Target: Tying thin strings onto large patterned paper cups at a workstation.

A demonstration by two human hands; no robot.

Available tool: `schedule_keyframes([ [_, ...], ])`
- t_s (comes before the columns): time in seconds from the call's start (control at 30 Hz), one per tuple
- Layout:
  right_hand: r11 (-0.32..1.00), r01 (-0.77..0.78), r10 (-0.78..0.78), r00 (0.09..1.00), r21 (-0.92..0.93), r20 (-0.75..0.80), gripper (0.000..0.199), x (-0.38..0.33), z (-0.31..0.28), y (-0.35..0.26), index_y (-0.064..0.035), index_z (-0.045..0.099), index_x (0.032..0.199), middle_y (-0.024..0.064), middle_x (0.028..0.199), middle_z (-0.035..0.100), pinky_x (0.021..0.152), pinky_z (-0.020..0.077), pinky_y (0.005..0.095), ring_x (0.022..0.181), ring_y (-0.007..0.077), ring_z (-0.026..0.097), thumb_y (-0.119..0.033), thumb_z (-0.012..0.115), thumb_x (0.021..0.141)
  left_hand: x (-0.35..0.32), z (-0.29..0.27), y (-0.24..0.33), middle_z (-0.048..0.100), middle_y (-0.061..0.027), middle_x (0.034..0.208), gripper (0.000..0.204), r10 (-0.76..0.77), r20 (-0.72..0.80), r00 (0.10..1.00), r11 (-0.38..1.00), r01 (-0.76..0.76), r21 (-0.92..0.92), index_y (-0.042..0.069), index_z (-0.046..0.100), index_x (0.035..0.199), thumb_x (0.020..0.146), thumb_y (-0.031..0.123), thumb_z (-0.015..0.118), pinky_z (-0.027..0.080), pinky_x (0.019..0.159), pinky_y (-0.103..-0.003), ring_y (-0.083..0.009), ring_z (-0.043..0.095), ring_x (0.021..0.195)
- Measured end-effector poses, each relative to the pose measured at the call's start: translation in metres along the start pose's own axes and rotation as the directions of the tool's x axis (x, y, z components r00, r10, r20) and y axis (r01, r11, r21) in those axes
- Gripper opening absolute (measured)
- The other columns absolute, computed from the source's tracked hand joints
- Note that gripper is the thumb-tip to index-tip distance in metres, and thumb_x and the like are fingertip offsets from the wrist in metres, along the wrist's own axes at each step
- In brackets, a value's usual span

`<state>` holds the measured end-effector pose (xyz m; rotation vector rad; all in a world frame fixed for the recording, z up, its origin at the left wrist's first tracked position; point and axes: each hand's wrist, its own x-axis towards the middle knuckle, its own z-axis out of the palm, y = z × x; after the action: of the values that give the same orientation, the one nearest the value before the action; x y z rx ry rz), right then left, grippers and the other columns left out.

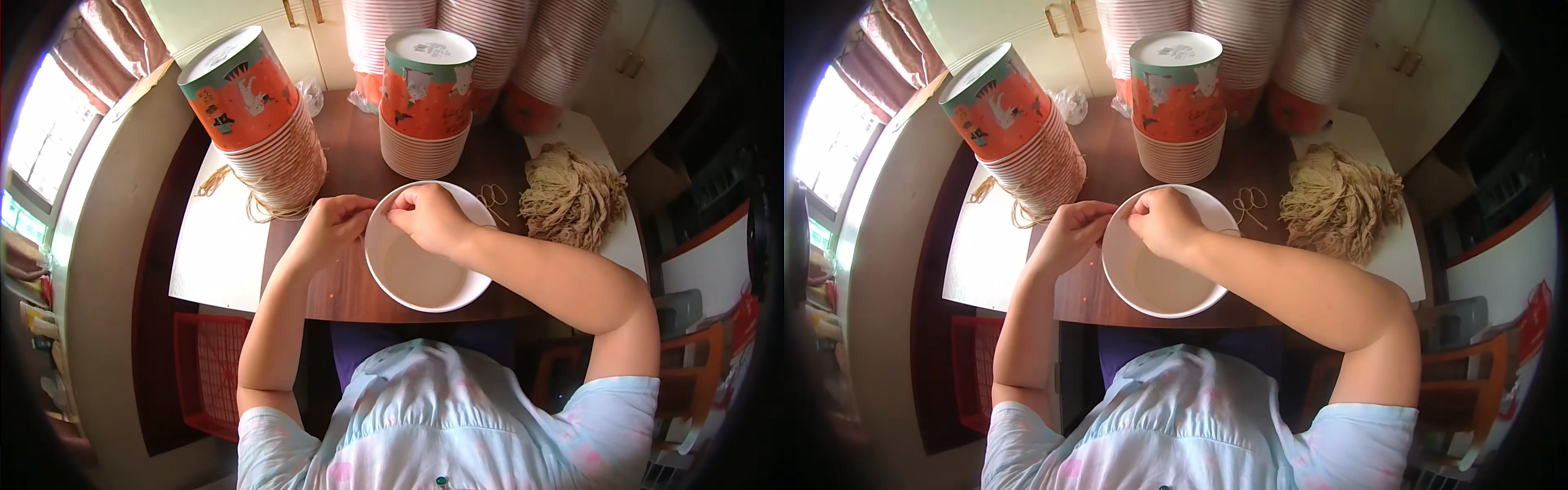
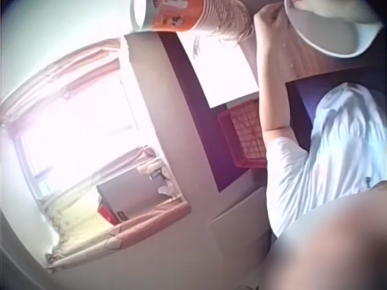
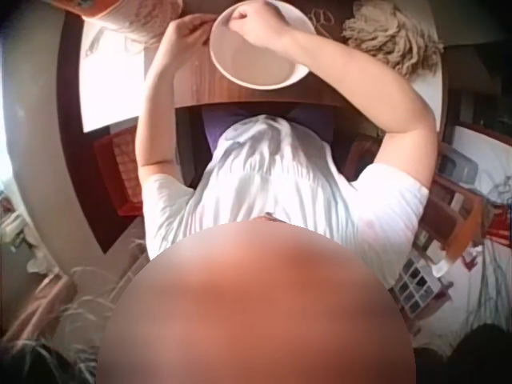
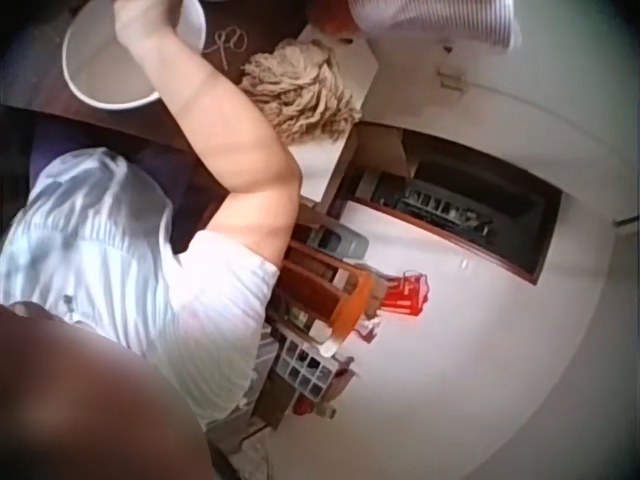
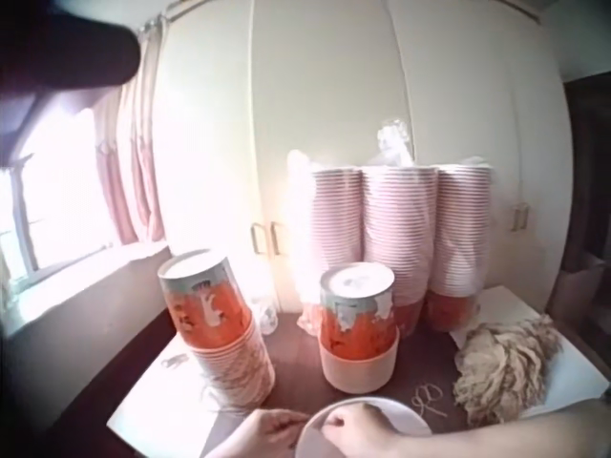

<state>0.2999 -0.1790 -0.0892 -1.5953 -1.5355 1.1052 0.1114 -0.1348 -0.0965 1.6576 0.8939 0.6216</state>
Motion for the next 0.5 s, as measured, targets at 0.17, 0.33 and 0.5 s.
schedule_keyframes([
  [0.17, 1.000, -0.004, 0.004, 1.000, -0.009, -0.013, 0.014, 0.001, 0.000, 0.001, 0.0003, 0.067, 0.079, 0.0042, 0.074, 0.066, 0.063, 0.0483, 0.0276, 0.069, 0.0095, 0.059, -0.011, 0.063, 0.087, -0.001, 0.001, 0.009, 0.067, -0.0036, 0.085, 0.023, 0.026, 0.025, 0.999, 1.000, -0.026, 0.008, -0.005, 0.066, 0.109, 0.092, 0.006, 0.055, 0.050, 0.069, -0.023, -0.0075, 0.059, 0.074],
  [0.33, 1.000, -0.014, 0.014, 1.000, -0.004, 0.009, 0.013, -0.003, -0.001, -0.003, 0.0002, 0.068, 0.080, 0.0045, 0.074, 0.066, 0.063, 0.0484, 0.0272, 0.069, 0.0096, 0.059, -0.012, 0.065, 0.086, -0.002, 0.003, 0.012, 0.067, -0.0035, 0.082, 0.022, -0.006, 0.034, 0.999, 1.000, 0.006, -0.008, -0.006, 0.067, 0.105, 0.089, 0.004, 0.056, 0.050, 0.068, -0.023, -0.0074, 0.059, 0.073],
  [0.5, 0.999, -0.037, 0.037, 0.993, -0.008, 0.108, 0.014, -0.010, -0.011, -0.010, 0.0003, 0.069, 0.082, 0.0050, 0.076, 0.067, 0.065, 0.0486, 0.0270, 0.071, 0.0094, 0.060, -0.013, 0.065, 0.086, -0.024, 0.016, 0.036, 0.069, -0.0073, 0.077, 0.017, -0.025, -0.072, 0.997, 0.947, 0.047, 0.318, -0.004, 0.069, 0.096, 0.086, 0.007, 0.062, 0.051, 0.064, -0.026, -0.0097, 0.062, 0.069],
])
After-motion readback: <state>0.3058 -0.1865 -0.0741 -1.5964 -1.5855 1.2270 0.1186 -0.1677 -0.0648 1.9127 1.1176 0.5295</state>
